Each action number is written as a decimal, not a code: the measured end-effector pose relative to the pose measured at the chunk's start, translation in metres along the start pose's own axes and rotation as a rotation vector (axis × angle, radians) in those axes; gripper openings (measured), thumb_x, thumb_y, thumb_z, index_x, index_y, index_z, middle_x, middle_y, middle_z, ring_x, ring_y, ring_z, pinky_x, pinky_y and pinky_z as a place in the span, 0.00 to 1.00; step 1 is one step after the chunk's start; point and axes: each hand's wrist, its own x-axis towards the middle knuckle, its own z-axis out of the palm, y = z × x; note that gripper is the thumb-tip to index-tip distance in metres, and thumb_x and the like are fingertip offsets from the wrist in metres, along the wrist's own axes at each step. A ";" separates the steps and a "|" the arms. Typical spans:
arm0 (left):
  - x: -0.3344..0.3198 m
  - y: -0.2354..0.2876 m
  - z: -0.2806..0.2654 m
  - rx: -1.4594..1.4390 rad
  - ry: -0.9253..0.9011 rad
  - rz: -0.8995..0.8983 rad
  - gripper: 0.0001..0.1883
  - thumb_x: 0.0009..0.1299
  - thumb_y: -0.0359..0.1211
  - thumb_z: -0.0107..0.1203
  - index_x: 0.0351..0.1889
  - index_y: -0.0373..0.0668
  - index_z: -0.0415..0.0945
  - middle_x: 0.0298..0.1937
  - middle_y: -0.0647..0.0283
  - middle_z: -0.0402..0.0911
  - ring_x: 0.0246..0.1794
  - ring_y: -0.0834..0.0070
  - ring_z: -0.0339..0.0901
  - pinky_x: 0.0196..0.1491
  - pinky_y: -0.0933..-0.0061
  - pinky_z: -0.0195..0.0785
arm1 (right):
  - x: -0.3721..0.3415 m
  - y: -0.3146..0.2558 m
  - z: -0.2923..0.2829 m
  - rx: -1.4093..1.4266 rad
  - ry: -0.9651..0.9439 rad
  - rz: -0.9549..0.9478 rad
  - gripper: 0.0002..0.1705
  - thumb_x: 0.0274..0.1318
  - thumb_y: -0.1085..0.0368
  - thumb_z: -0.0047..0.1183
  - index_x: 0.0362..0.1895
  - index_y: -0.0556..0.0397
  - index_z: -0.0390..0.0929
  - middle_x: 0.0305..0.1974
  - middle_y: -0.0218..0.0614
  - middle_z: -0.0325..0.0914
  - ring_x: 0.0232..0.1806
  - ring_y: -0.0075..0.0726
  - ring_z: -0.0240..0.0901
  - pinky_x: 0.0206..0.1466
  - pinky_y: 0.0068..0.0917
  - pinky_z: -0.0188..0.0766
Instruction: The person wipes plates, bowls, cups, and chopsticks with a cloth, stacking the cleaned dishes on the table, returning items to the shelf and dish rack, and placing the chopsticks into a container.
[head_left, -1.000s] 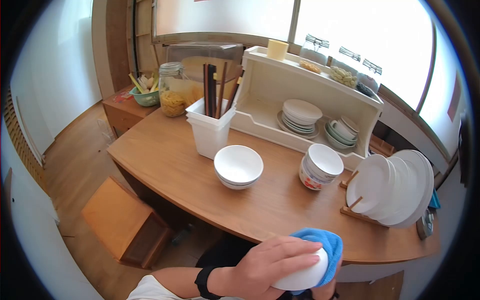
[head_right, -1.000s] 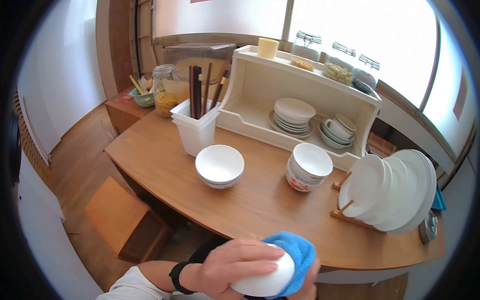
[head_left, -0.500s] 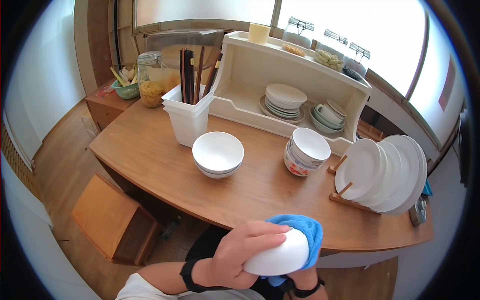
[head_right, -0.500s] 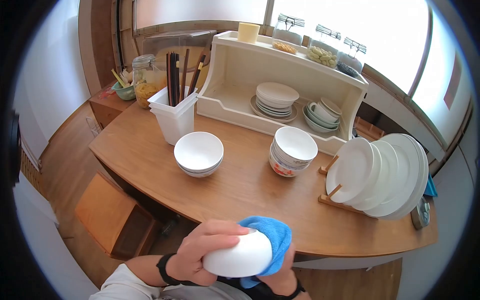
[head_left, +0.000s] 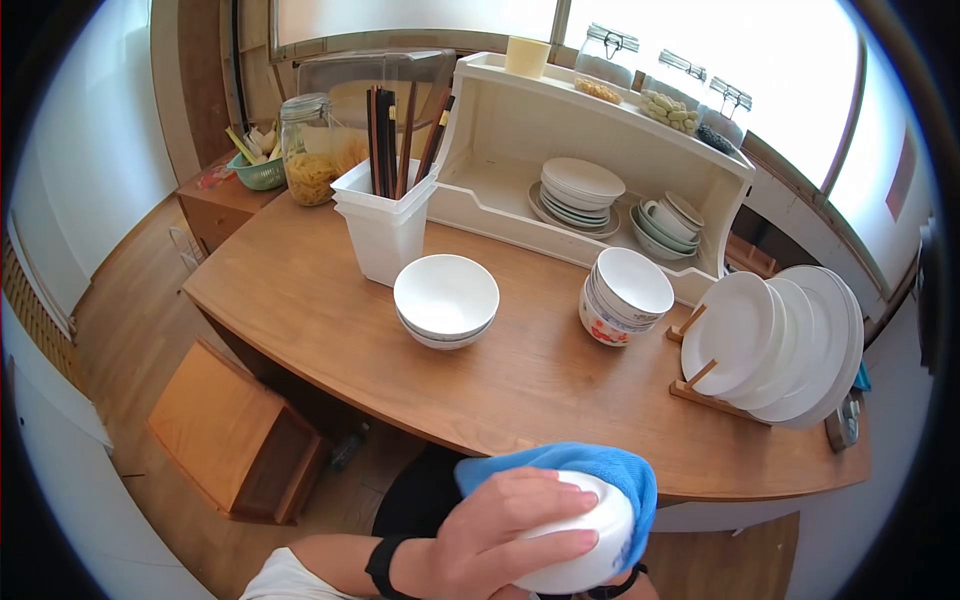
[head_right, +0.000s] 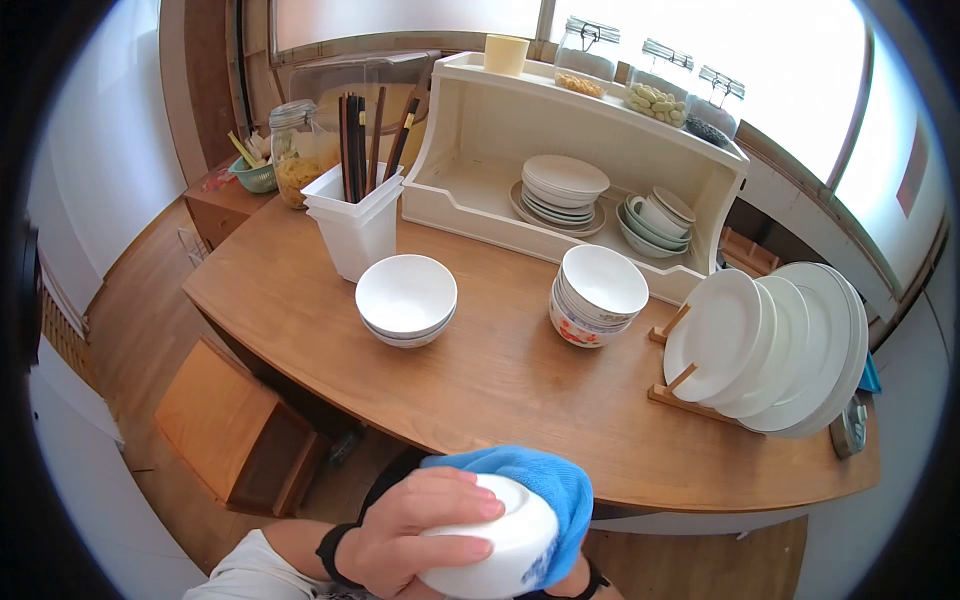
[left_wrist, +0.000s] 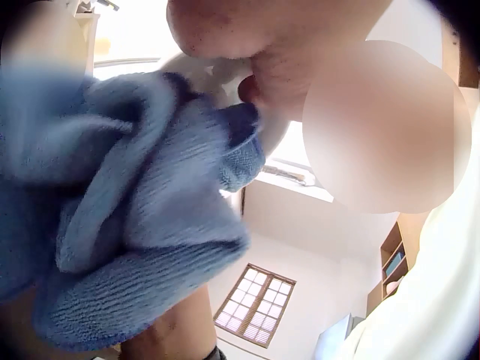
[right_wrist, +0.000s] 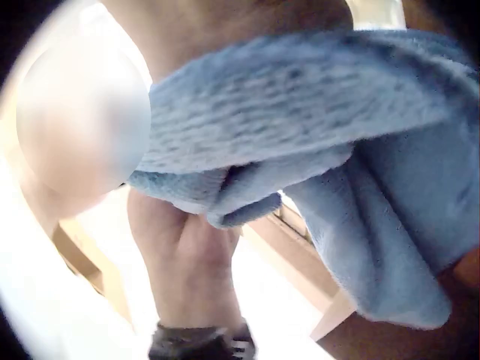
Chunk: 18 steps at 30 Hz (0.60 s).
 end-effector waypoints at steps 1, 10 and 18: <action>-0.008 0.001 0.006 0.004 -0.003 0.003 0.18 0.67 0.30 0.54 0.55 0.38 0.70 0.53 0.43 0.73 0.47 0.51 0.75 0.51 0.54 0.69 | 0.002 0.000 0.002 0.052 -0.015 0.014 0.21 0.57 0.58 0.56 0.52 0.56 0.75 0.49 0.39 0.78 0.50 0.41 0.76 0.54 0.35 0.71; 0.011 -0.008 -0.002 -0.095 -0.131 -0.023 0.23 0.64 0.30 0.61 0.57 0.36 0.69 0.54 0.45 0.74 0.49 0.54 0.76 0.53 0.57 0.69 | -0.005 0.004 0.010 0.512 -0.087 0.139 0.30 0.55 0.55 0.58 0.59 0.56 0.70 0.55 0.43 0.74 0.57 0.46 0.71 0.63 0.39 0.64; -0.020 -0.014 0.027 -0.336 0.176 -0.045 0.25 0.63 0.34 0.62 0.57 0.38 0.69 0.57 0.44 0.71 0.58 0.55 0.70 0.57 0.54 0.65 | 0.001 0.029 0.033 -0.553 -0.107 -0.436 0.23 0.59 0.57 0.53 0.55 0.55 0.72 0.52 0.41 0.76 0.54 0.41 0.71 0.57 0.34 0.66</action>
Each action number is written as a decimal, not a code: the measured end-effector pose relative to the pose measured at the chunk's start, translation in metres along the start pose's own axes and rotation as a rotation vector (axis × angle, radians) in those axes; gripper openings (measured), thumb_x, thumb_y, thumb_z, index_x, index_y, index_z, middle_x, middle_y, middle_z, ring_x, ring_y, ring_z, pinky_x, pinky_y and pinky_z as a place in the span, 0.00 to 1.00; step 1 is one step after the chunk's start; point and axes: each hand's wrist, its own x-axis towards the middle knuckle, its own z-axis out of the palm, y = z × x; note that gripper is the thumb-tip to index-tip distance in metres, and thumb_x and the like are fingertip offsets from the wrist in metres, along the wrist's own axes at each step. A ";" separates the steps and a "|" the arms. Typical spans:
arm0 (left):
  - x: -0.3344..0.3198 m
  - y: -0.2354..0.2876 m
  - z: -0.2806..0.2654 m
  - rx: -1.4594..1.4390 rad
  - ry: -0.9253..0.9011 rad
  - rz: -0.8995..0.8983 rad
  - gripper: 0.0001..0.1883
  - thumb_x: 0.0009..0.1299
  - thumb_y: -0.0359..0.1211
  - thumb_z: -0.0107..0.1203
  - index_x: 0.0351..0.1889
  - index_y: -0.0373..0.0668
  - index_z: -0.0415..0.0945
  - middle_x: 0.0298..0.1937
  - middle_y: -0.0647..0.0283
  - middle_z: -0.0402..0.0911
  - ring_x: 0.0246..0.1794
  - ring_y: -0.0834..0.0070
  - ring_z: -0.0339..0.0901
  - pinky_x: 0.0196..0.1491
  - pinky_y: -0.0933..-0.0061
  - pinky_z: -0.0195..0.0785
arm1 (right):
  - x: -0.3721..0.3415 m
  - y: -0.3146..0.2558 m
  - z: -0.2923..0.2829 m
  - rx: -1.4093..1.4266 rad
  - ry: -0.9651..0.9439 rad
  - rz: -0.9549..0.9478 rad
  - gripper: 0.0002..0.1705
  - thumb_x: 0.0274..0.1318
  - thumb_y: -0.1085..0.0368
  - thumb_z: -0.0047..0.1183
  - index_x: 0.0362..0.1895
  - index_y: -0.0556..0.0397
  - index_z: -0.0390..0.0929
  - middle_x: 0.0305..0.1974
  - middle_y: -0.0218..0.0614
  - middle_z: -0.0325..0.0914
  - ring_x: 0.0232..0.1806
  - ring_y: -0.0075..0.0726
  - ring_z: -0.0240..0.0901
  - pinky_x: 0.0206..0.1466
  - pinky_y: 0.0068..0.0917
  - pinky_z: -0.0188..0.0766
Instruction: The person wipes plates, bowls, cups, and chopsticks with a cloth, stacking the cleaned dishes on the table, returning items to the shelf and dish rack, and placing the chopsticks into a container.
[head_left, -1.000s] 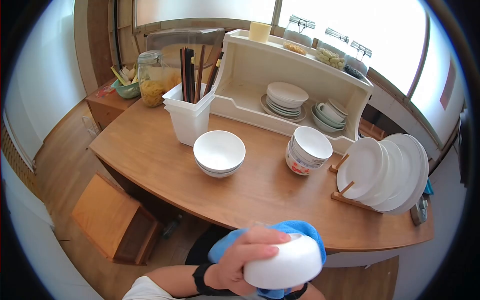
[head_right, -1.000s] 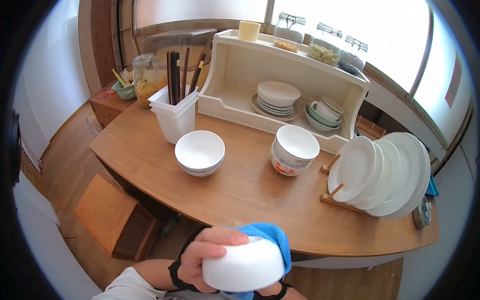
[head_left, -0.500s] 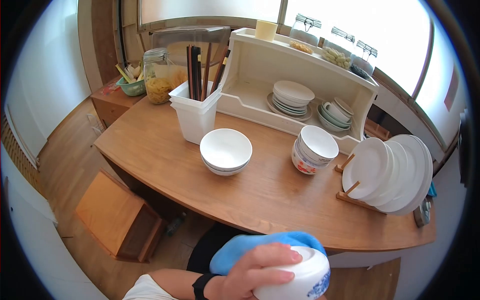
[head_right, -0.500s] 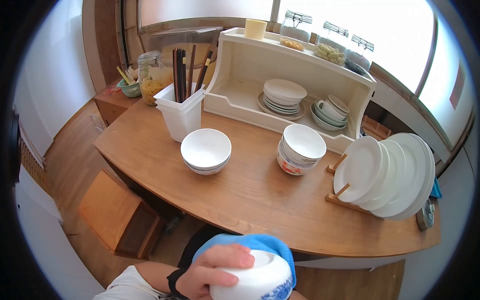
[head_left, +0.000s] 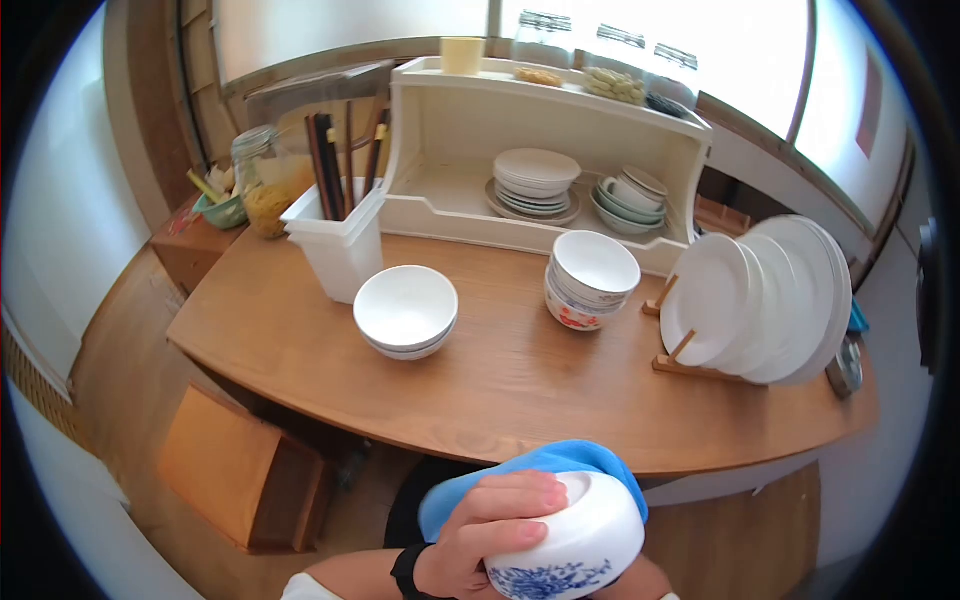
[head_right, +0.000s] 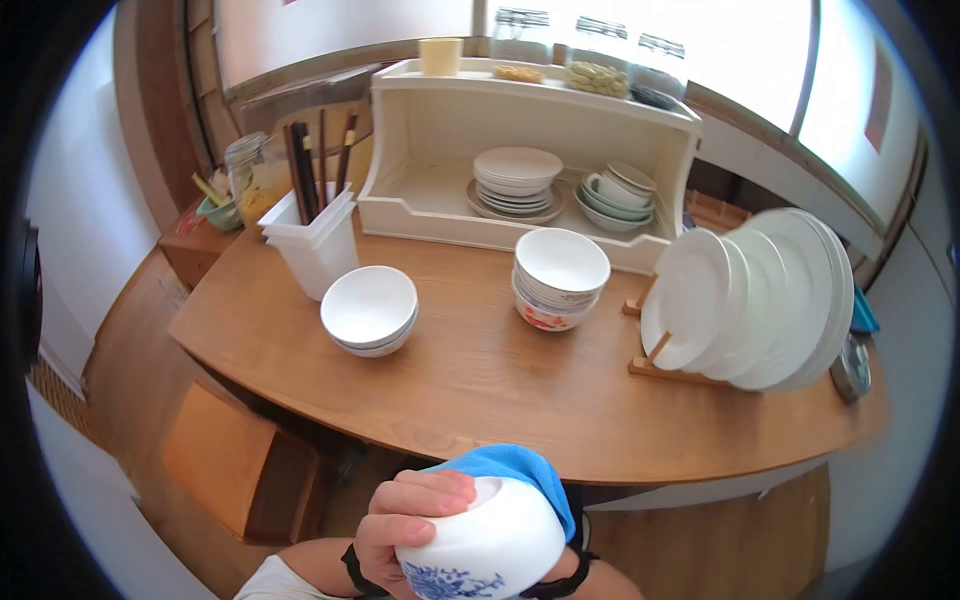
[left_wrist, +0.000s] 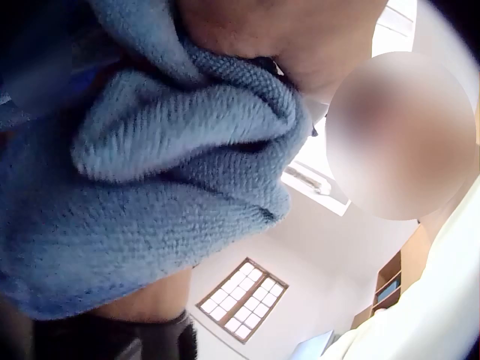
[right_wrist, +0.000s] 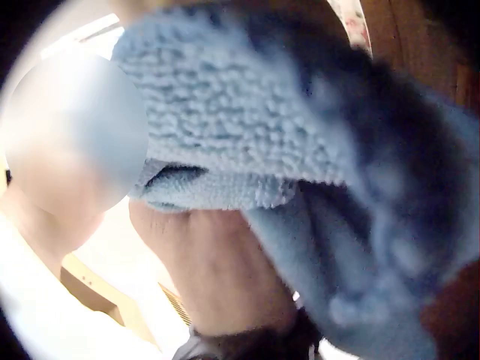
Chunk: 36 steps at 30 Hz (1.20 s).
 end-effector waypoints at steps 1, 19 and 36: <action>0.001 0.003 -0.006 -0.018 -0.026 -0.013 0.25 0.63 0.34 0.62 0.57 0.38 0.69 0.57 0.44 0.71 0.58 0.55 0.70 0.57 0.54 0.65 | 0.005 0.003 -0.002 -0.039 -0.031 -0.041 0.21 0.56 0.59 0.55 0.52 0.55 0.74 0.50 0.40 0.78 0.51 0.41 0.74 0.53 0.33 0.69; 0.006 -0.009 -0.025 -0.482 0.714 -1.115 0.29 0.75 0.47 0.44 0.72 0.50 0.53 0.61 0.59 0.70 0.60 0.60 0.70 0.61 0.54 0.66 | 0.027 -0.013 -0.021 -0.306 0.072 -0.307 0.17 0.46 0.67 0.61 0.44 0.53 0.79 0.38 0.46 0.79 0.37 0.47 0.76 0.43 0.33 0.73; -0.030 0.003 -0.017 0.446 -0.095 -0.303 0.37 0.68 0.59 0.50 0.64 0.44 0.57 0.65 0.38 0.60 0.62 0.51 0.66 0.61 0.55 0.63 | 0.044 -0.017 -0.003 0.067 -0.442 -0.261 0.19 0.52 0.58 0.58 0.47 0.52 0.75 0.49 0.46 0.74 0.50 0.52 0.71 0.53 0.38 0.68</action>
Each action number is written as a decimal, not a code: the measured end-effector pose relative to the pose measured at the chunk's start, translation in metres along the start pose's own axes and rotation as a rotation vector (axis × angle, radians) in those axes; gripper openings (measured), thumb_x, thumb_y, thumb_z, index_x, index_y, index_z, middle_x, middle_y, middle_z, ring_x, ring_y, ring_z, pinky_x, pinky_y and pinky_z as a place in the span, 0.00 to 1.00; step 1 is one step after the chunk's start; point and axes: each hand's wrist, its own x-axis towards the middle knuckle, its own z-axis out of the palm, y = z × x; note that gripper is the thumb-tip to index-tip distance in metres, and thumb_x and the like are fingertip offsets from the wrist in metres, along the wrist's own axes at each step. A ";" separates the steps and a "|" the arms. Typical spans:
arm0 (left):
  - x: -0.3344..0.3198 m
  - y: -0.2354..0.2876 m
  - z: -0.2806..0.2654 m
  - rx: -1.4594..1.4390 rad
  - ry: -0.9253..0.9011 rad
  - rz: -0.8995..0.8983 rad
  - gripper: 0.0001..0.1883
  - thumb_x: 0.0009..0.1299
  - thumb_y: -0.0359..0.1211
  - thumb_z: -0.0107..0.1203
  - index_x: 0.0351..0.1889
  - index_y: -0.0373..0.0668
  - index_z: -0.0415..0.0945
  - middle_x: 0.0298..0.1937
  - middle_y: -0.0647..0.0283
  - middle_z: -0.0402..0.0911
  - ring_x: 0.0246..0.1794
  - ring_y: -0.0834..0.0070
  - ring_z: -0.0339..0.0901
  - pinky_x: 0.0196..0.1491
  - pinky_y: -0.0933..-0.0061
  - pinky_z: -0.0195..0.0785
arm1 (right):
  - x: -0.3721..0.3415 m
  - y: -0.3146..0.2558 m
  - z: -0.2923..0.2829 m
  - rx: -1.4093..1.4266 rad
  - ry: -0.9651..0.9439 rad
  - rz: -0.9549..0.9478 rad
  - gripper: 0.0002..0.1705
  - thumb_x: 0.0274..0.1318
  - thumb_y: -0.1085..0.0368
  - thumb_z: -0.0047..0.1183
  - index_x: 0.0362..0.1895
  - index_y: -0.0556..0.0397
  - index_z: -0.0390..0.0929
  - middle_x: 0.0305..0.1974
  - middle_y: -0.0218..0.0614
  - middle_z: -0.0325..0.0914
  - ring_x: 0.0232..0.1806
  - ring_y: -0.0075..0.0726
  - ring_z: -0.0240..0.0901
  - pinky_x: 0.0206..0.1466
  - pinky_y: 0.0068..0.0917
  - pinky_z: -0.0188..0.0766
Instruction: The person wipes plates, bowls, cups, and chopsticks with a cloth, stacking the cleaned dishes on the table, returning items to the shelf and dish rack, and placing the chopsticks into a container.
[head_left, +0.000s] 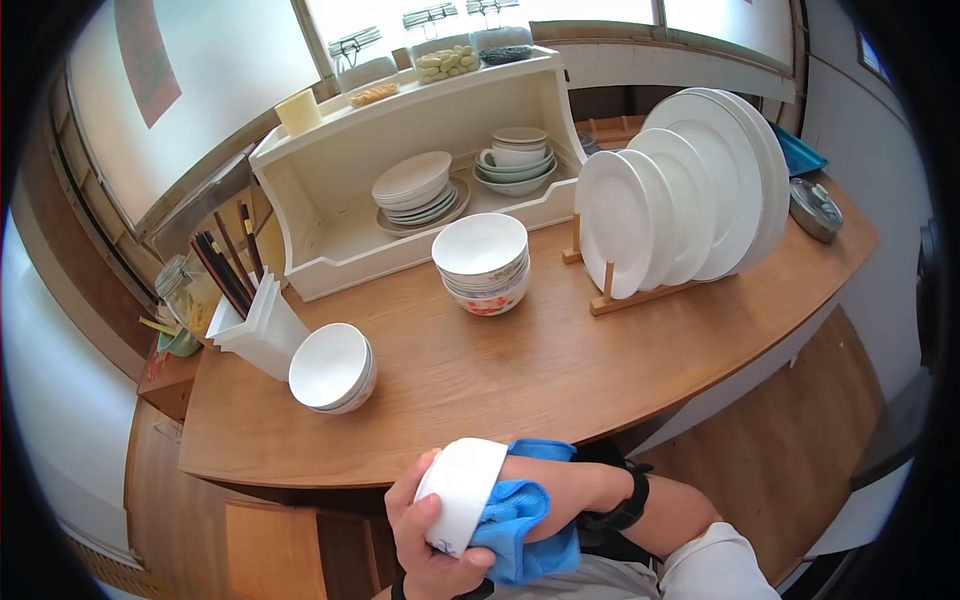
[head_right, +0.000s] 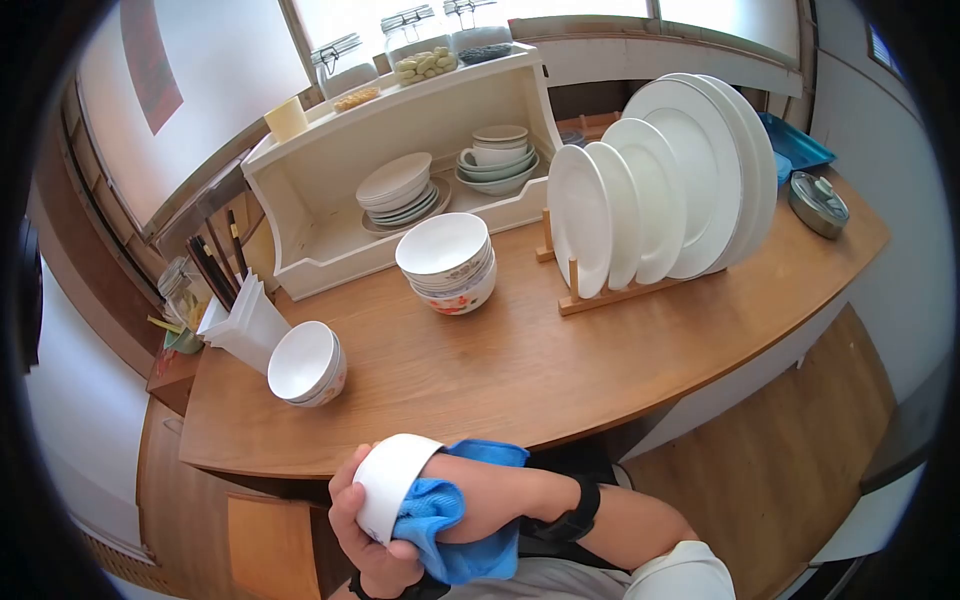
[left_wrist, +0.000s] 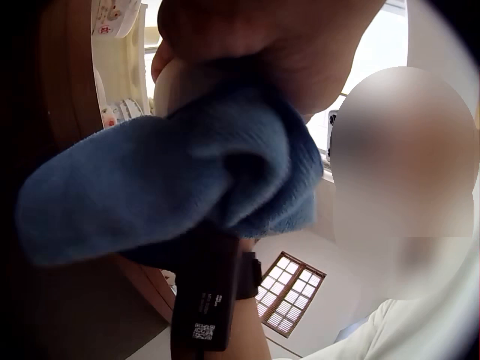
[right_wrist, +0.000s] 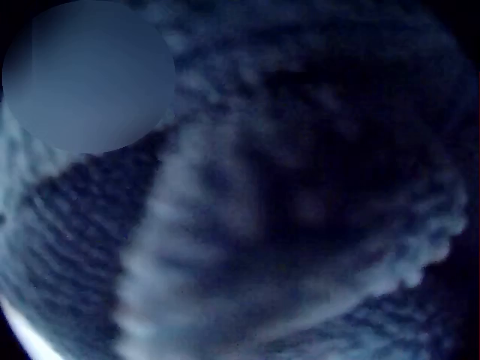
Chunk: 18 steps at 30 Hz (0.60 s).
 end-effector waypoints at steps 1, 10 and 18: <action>0.000 0.001 0.001 -0.031 -0.019 0.023 0.37 0.68 0.61 0.49 0.64 0.44 0.58 0.64 0.38 0.61 0.61 0.51 0.67 0.60 0.54 0.64 | -0.003 0.003 0.000 0.052 -0.001 0.011 0.19 0.51 0.59 0.58 0.48 0.52 0.75 0.50 0.46 0.73 0.51 0.52 0.70 0.53 0.38 0.68; 0.019 -0.007 -0.003 -0.152 0.010 -0.239 0.38 0.70 0.57 0.50 0.66 0.37 0.58 0.65 0.41 0.64 0.63 0.56 0.66 0.65 0.59 0.58 | 0.008 0.000 0.025 -0.758 0.142 -0.036 0.17 0.46 0.67 0.54 0.42 0.59 0.76 0.39 0.52 0.77 0.39 0.55 0.75 0.43 0.42 0.73; 0.055 -0.012 -0.007 -0.359 0.030 -0.416 0.36 0.73 0.55 0.46 0.66 0.33 0.59 0.61 0.46 0.69 0.60 0.59 0.71 0.62 0.59 0.63 | 0.008 -0.045 -0.034 -0.379 -0.543 0.237 0.19 0.44 0.67 0.58 0.44 0.55 0.75 0.37 0.48 0.78 0.39 0.57 0.75 0.42 0.41 0.73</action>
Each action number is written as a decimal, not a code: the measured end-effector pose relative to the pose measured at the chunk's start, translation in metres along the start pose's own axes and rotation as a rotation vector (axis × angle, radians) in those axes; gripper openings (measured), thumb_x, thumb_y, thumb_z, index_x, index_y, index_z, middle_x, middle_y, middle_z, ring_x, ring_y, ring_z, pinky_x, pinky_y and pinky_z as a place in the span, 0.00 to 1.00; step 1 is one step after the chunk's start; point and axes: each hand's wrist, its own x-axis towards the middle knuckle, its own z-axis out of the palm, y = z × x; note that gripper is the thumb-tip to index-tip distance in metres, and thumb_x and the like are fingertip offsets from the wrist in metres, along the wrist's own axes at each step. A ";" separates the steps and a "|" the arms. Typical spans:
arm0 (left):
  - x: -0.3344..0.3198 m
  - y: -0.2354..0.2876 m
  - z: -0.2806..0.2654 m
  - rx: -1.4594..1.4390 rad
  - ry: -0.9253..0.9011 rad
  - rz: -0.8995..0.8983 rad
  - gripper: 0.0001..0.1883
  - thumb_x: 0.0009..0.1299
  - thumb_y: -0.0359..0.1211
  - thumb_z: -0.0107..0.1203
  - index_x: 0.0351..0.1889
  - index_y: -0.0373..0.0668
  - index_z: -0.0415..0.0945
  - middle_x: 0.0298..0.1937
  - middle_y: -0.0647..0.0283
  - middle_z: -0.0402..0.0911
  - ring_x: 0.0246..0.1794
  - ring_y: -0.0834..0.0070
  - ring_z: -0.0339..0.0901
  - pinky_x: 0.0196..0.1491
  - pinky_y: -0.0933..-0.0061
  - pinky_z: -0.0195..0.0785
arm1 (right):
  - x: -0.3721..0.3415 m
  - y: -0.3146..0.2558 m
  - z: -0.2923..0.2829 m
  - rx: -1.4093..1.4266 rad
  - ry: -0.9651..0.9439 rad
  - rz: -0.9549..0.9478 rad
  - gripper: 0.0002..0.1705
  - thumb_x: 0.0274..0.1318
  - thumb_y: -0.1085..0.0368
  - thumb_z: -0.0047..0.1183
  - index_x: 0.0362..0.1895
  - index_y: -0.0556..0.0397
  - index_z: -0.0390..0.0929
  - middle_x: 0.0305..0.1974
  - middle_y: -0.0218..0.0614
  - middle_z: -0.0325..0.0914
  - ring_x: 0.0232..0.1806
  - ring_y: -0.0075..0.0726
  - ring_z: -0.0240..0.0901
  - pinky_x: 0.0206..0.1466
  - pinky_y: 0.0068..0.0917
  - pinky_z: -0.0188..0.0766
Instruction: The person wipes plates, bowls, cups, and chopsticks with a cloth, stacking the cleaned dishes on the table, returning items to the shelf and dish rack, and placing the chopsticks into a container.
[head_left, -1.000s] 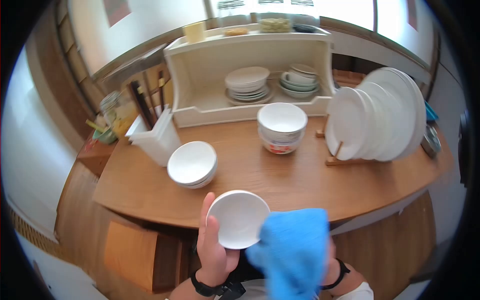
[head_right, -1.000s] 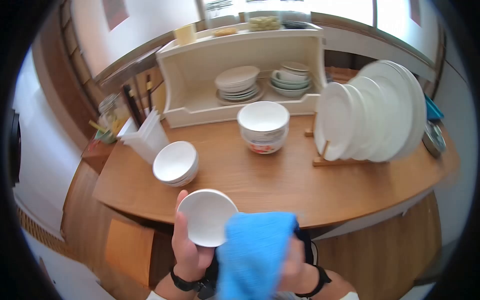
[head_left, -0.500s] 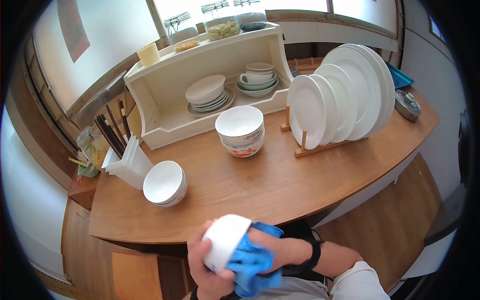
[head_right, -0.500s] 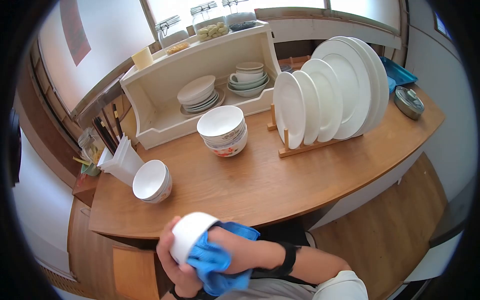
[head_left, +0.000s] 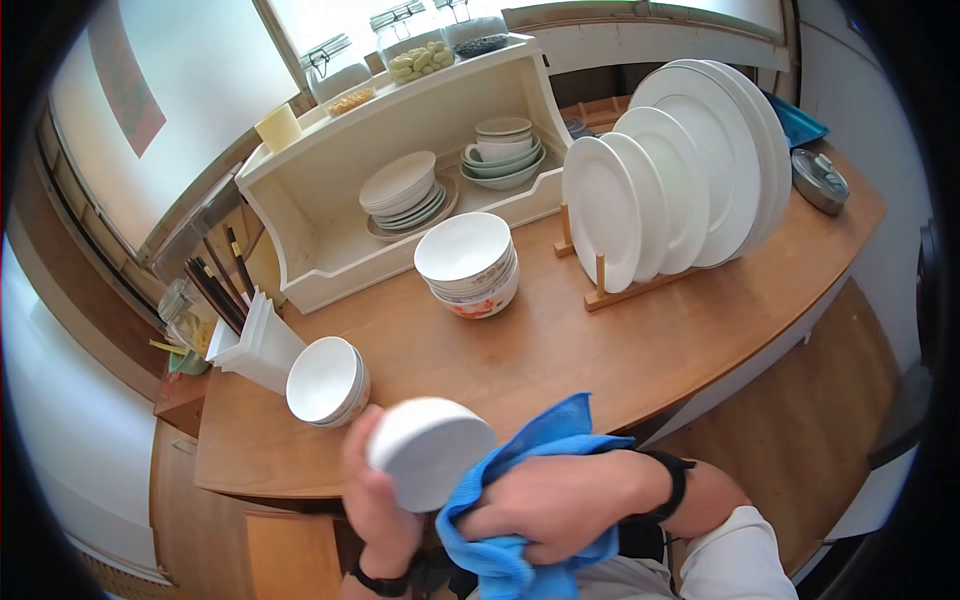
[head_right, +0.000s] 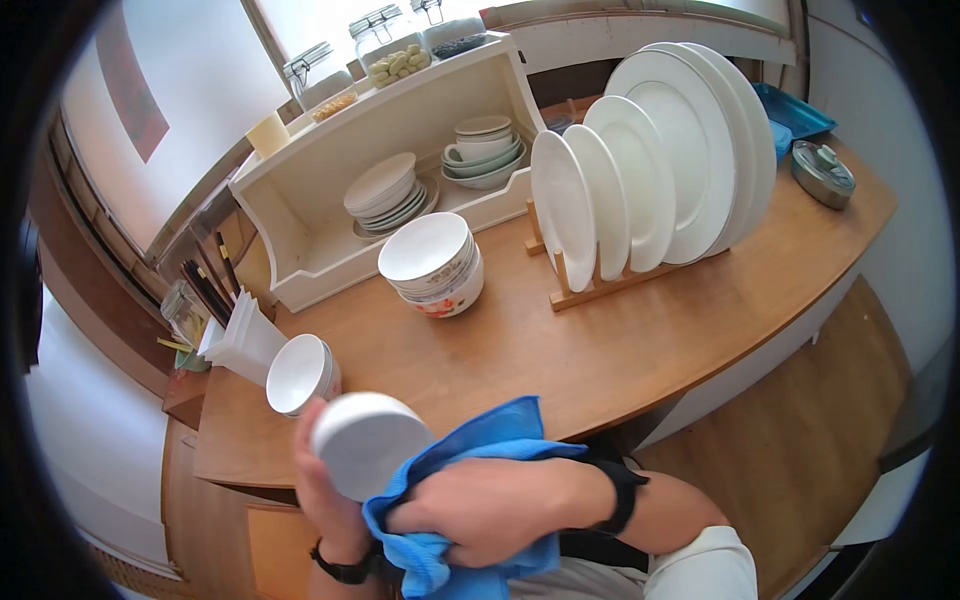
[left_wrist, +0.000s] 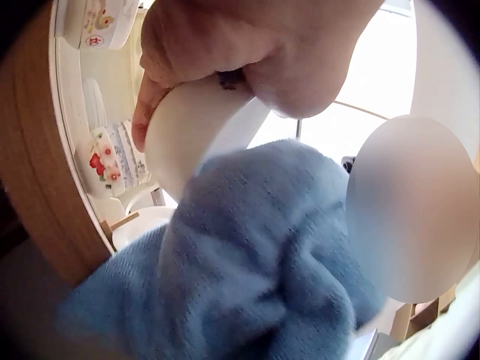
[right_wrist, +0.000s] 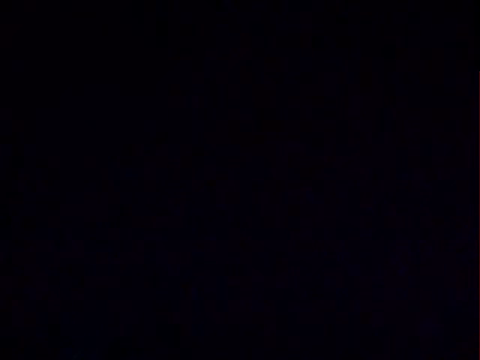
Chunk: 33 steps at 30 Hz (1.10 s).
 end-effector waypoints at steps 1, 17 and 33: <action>0.013 -0.002 -0.007 -0.126 0.104 -0.045 0.35 0.74 0.55 0.44 0.66 0.34 0.58 0.61 0.49 0.70 0.59 0.60 0.71 0.61 0.58 0.64 | -0.012 0.007 0.003 -0.002 0.005 -0.013 0.19 0.44 0.67 0.58 0.44 0.55 0.75 0.37 0.48 0.78 0.39 0.57 0.75 0.42 0.41 0.73; 0.244 -0.031 0.046 0.200 -0.035 -0.317 0.16 0.71 0.38 0.47 0.50 0.37 0.73 0.45 0.65 0.75 0.44 0.76 0.69 0.49 0.75 0.60 | -0.079 0.079 0.013 0.211 1.029 0.062 0.20 0.44 0.71 0.61 0.47 0.53 0.78 0.45 0.41 0.80 0.47 0.43 0.77 0.53 0.34 0.71; 0.238 -0.050 0.065 0.430 -0.197 -0.513 0.15 0.72 0.36 0.50 0.52 0.39 0.73 0.45 0.63 0.78 0.41 0.76 0.74 0.41 0.71 0.67 | -0.086 0.083 0.017 0.276 1.041 0.020 0.21 0.44 0.67 0.63 0.46 0.53 0.79 0.43 0.43 0.80 0.45 0.46 0.77 0.51 0.35 0.72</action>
